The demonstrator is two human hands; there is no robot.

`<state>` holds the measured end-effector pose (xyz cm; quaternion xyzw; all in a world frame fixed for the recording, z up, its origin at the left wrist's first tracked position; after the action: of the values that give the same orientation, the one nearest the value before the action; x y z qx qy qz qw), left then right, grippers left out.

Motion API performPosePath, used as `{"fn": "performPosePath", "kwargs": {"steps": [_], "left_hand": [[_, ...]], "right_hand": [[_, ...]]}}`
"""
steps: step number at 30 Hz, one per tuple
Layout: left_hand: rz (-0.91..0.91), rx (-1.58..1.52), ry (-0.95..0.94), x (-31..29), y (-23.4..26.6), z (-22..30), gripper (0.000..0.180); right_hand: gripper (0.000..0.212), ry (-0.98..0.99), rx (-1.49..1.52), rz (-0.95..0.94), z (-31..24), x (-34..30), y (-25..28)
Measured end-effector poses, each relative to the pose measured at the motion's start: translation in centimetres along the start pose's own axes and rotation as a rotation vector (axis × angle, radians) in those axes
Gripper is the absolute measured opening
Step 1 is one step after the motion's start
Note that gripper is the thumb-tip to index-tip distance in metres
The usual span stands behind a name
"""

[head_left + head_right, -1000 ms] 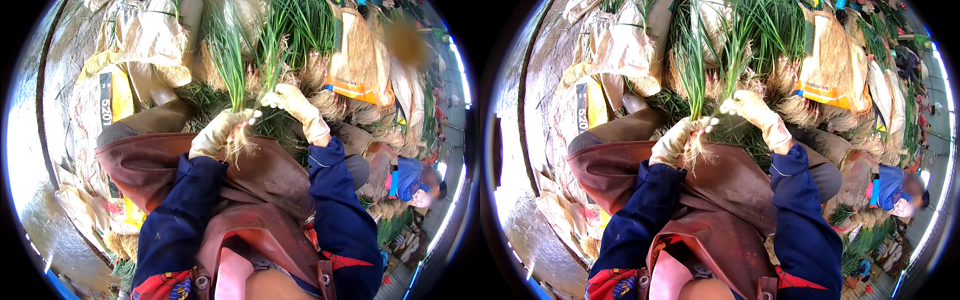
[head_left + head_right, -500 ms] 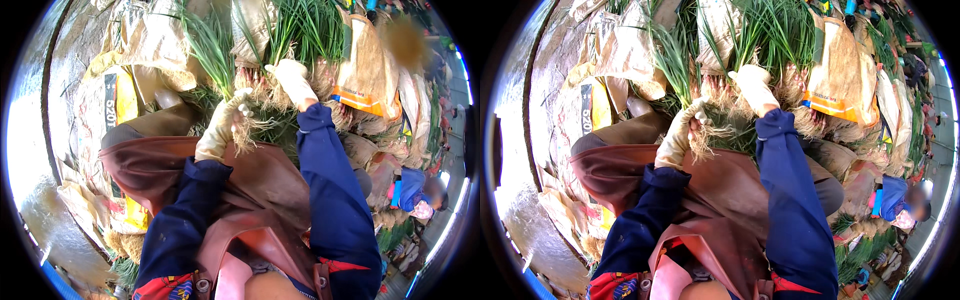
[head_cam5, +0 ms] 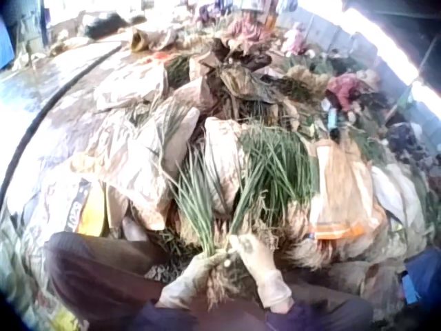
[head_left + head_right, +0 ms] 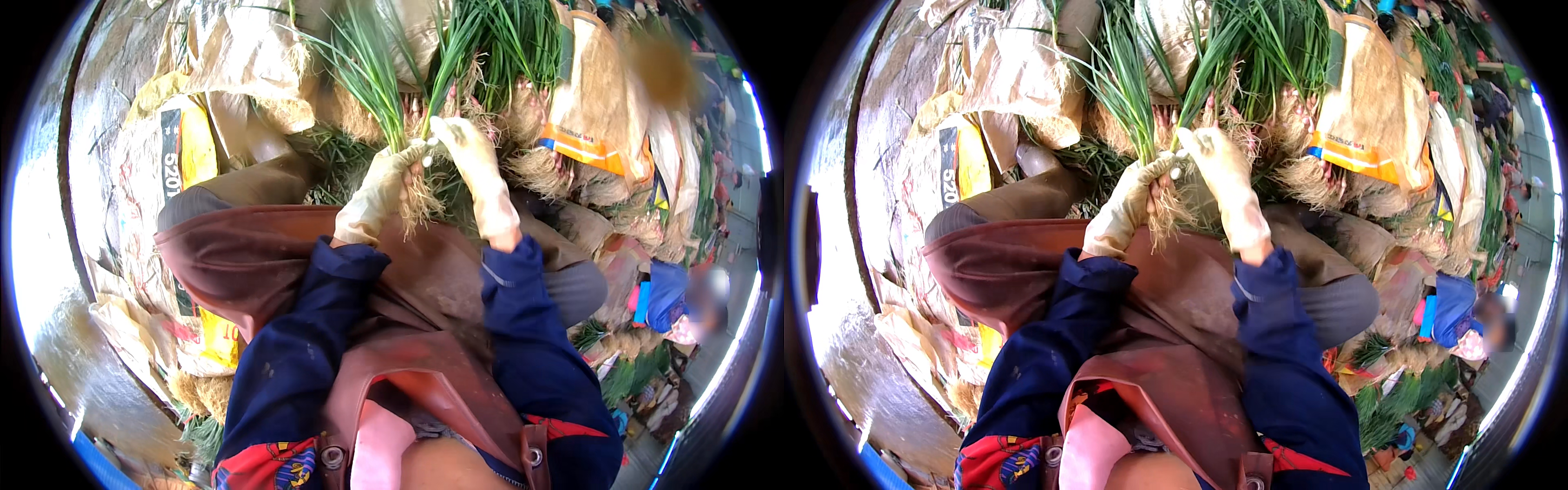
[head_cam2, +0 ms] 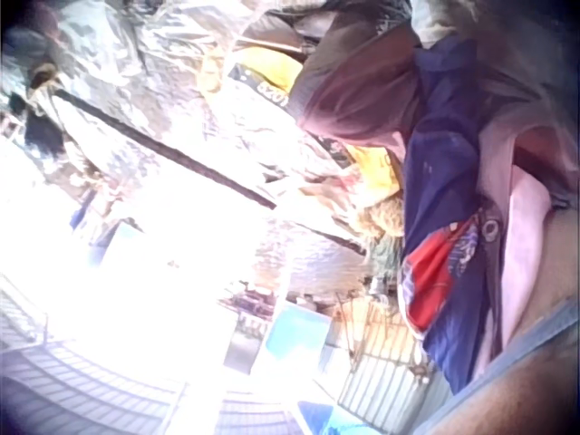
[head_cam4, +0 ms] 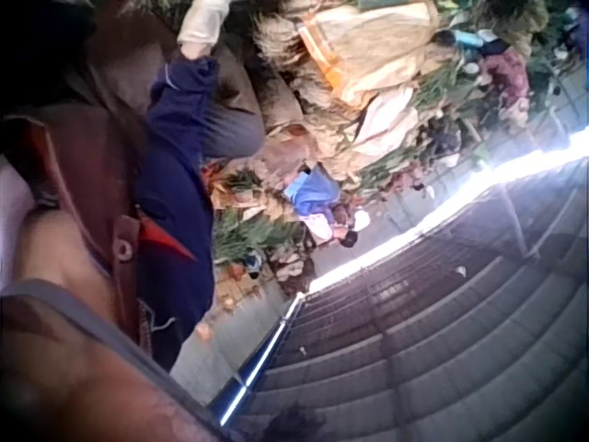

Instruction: The person gathers a handful of scallions, aligns them, wraps a red plastic tie around the base to secure them into a bundle, and then tosses the bundle onto a nearby pile.

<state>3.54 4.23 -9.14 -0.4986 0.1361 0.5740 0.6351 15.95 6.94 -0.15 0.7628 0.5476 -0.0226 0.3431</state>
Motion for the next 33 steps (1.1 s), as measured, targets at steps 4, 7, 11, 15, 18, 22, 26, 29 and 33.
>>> {"fn": "performPosePath", "kwargs": {"steps": [4, 7, 11, 15, 18, 22, 26, 29, 33], "left_hand": [[-0.168, -0.155, 0.095, -2.9, -2.4, 0.8, 0.028], [-0.235, -0.41, 0.076, -4.0, -3.1, 1.4, 0.029], [-0.36, -0.435, -0.077, -6.1, -3.2, 3.9, 0.035], [-0.239, -0.36, -0.123, -3.8, -0.2, 4.7, 0.03], [-0.237, -0.285, -0.128, -3.6, -1.2, 4.2, 0.031], [-0.01, -0.143, -0.131, -2.8, -0.5, 3.3, 0.033], [0.039, -0.197, -0.069, -1.5, -1.0, 1.9, 0.034], [0.102, -0.016, -0.078, -2.2, -0.6, 3.1, 0.034], [0.093, 0.005, -0.112, -1.2, 0.7, 2.8, 0.032]], "right_hand": [[0.029, -0.289, 0.991, -0.385, 1.7, 1.1, -6.2], [0.036, -0.519, 1.118, -0.399, 2.3, -1.9, -7.4], [0.036, -0.078, 0.188, -0.411, 4.1, -3.8, -6.3], [0.041, 0.299, -0.762, -0.072, 6.7, 0.9, -1.4], [0.058, 0.148, -0.913, 0.183, 0.5, 3.6, 3.5], [0.057, 0.272, -0.961, 0.341, -2.7, 8.7, 3.6], [0.043, 0.305, -1.064, 0.296, -1.9, 13.1, 2.7], [0.033, 0.065, -0.841, 0.103, -0.3, 13.0, 3.1], [0.03, -0.014, -0.103, -0.164, -0.7, 4.5, 0.3]]}}
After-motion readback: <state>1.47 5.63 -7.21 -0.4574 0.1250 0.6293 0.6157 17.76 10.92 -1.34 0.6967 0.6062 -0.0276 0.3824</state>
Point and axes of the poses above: each hand's wrist, its own x-axis towards the middle knuckle, its own y-axis out of the back of the hand, z = x × y, the point moved 10 cm from there along x, towards the middle knuckle, and after that the axes turned 12 degrees about z, right-handed, at the moved point
